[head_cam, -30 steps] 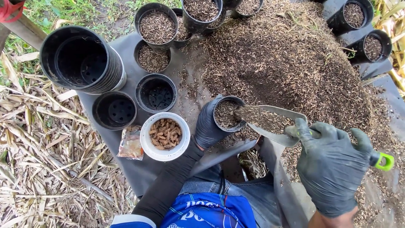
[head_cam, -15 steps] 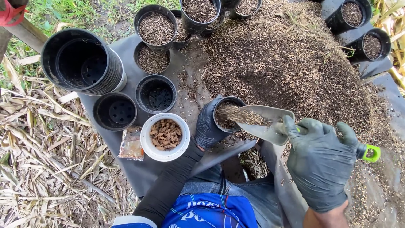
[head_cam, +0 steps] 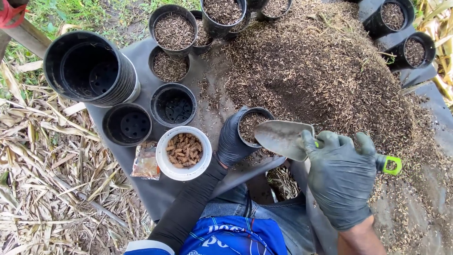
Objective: Filling small plastic pots with a soil mixture using a hand trowel and then spraying them with water.
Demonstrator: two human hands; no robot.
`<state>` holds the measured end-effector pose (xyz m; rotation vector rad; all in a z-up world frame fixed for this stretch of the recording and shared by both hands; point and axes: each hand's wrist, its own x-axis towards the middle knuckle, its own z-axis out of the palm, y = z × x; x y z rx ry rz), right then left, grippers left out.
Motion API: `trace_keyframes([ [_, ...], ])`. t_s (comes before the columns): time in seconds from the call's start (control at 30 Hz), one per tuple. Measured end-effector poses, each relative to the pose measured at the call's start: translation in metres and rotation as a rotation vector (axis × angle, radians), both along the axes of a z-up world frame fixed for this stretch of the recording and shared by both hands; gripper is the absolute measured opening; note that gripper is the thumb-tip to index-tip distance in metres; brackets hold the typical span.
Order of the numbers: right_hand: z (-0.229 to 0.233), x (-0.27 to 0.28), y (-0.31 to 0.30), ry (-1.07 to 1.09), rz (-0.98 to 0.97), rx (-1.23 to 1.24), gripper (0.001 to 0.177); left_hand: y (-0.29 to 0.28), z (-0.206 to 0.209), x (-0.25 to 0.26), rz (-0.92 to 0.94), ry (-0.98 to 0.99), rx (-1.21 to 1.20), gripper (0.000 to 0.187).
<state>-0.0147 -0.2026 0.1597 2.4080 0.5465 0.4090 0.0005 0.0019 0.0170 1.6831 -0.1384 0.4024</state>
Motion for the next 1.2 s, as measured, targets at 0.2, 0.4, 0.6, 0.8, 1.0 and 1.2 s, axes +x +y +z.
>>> trace_keyframes([
  [0.2, -0.007, 0.0, -0.01, 0.037, 0.066, 0.055, 0.027, -0.001, 0.008, -0.001, -0.023, -0.003, -0.015, 0.055],
  [0.4, 0.0, -0.011, -0.035, 0.011, -0.011, 0.425, 0.023, -0.006, -0.034, -0.006, 0.171, 0.051, -0.007, 0.082],
  [0.6, -0.026, -0.021, -0.068, 0.087, -0.159, 0.116, 0.023, -0.012, -0.059, -0.006, 0.265, -0.065, -0.249, 0.096],
  [0.8, -0.072, -0.031, -0.03, 0.538, -0.218, 0.443, 0.045, -0.009, -0.05, -0.005, 0.286, -0.071, -0.212, 0.098],
  [1.0, -0.096, -0.026, -0.021, 0.505, -0.332, 0.463, 0.05, -0.009, -0.042, -0.006, 0.29, -0.072, -0.174, 0.099],
  [1.2, -0.078, -0.025, -0.038, 0.194, -0.2, 0.472, 0.047, -0.013, -0.07, -0.009, 0.272, -0.105, 0.016, 0.096],
])
